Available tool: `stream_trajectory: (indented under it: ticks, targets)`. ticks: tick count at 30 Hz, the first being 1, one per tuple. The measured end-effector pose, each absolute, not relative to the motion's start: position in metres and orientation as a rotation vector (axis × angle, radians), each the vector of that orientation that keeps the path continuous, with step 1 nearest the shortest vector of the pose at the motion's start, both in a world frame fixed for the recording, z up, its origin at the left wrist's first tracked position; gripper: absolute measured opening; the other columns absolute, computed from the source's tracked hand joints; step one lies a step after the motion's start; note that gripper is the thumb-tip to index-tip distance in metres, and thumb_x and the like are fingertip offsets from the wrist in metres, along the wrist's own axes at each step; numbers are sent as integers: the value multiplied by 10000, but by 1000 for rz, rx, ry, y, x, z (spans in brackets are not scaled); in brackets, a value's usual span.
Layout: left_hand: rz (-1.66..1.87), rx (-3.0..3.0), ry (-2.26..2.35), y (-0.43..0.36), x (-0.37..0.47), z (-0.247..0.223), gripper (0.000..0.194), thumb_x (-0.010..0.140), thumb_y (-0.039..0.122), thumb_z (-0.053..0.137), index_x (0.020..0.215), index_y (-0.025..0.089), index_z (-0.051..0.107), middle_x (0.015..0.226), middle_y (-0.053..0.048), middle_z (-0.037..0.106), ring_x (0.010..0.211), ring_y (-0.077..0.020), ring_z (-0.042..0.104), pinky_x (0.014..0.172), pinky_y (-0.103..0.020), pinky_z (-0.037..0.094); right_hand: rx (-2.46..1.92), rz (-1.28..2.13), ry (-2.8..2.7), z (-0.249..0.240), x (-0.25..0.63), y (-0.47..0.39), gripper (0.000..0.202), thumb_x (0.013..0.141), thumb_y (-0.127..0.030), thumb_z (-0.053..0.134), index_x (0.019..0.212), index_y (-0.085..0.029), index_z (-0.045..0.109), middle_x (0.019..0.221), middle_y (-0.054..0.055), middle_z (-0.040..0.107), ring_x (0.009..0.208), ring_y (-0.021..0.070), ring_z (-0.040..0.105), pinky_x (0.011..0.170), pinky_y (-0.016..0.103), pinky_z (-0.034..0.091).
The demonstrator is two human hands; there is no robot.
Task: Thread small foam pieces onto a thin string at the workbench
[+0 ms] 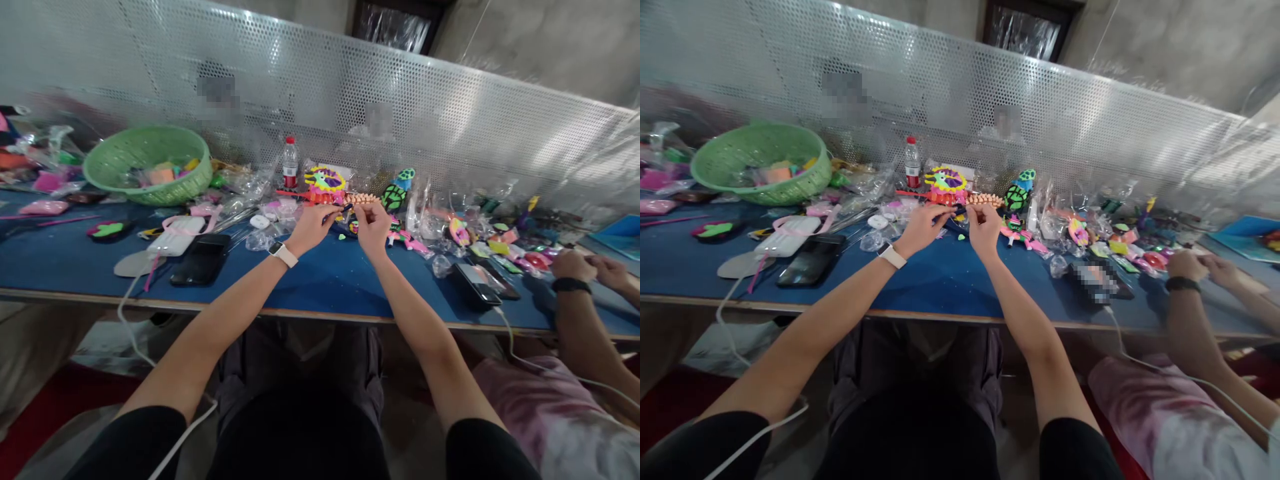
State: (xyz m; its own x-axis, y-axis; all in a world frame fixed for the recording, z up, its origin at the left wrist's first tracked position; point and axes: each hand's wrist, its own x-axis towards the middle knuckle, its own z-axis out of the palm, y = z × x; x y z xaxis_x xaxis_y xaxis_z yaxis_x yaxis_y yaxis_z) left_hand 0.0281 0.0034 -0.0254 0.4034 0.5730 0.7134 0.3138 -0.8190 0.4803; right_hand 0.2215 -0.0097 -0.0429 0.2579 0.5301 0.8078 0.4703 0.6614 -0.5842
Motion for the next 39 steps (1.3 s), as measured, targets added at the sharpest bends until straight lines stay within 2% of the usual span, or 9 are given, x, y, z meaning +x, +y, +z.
stream_trajectory:
  ticks: [5, 8, 10, 14, 17, 19, 27, 33, 39]
  targets:
    - [1267, 1977, 500, 0, 38, -26, 265, 1065, 424, 719, 1121, 200, 848, 984, -88, 847, 907, -207, 795, 896, -362, 649, -945, -126, -1448, -41, 220, -13, 318, 1067, -452, 667, 841, -232, 712, 781, 13, 633, 694, 166, 587, 675, 329, 486]
    - [1250, 1760, 394, 4, 35, -23, 372, 1108, 508, 623, 1200, 220, 840, 933, -86, 819, 832, -187, 762, 790, -339, 632, -965, -131, -1487, -39, 218, -15, 280, 1066, -384, 665, 834, -236, 710, 779, 9, 626, 683, 158, 571, 671, 324, 478]
    - [1293, 1716, 389, 8, 31, -20, 415, 1146, 483, 519, 1272, 230, 823, 1007, -104, 824, 845, -197, 764, 763, -359, 630, -963, -98, -1510, -38, 216, -17, 266, 1058, -378, 677, 836, -235, 715, 782, 10, 630, 685, 155, 569, 667, 321, 480]
    - [1537, 1966, 509, 9, 25, -17, 362, 1139, 399, 528, 1301, 251, 816, 1252, -109, 825, 1069, -239, 784, 925, -432, 648, -921, 41, -1493, -39, 211, -18, 272, 1043, -433, 690, 865, -231, 731, 784, 12, 644, 680, 154, 569, 651, 321, 483]
    - [1690, 2283, 639, 4, 24, -19, 328, 1128, 388, 597, 1355, 257, 794, 1368, -96, 803, 1307, -265, 725, 1156, -503, 571, -909, 163, -1443, -41, 209, -16, 307, 1022, -495, 703, 868, -231, 726, 758, 7, 643, 657, 148, 557, 629, 318, 474]
    - [1713, 2472, 725, 3, 25, -22, 332, 1137, 372, 597, 1397, 259, 771, 1401, -93, 793, 1365, -273, 694, 1218, -541, 519, -906, 237, -1422, -42, 207, -14, 349, 1005, -550, 711, 856, -234, 715, 724, 0, 630, 633, 142, 538, 609, 314, 460]
    - [1681, 2742, 924, 14, 24, -25, 309, 1140, 335, 585, 1369, 303, 791, 1335, -98, 779, 1325, -303, 656, 1163, -544, 503, -840, 381, -1428, -40, 205, -15, 488, 927, -720, 741, 842, -240, 717, 691, -8, 604, 624, 142, 528, 592, 313, 445]
    - [1589, 2665, 895, 15, 21, -21, 270, 1150, 345, 566, 1231, 294, 818, 1280, -77, 792, 1269, -278, 680, 1142, -513, 521, -825, 321, -1501, -37, 208, -20, 457, 967, -689, 727, 873, -242, 737, 732, -5, 613, 648, 140, 536, 609, 309, 460]
    - [1479, 2486, 813, 12, 22, -16, 229, 1136, 373, 614, 1239, 248, 776, 1131, -77, 832, 1096, -261, 766, 1092, -471, 570, -807, 291, -1498, -37, 211, -18, 431, 977, -654, 714, 867, -237, 733, 740, -11, 611, 634, 128, 518, 595, 303, 436]
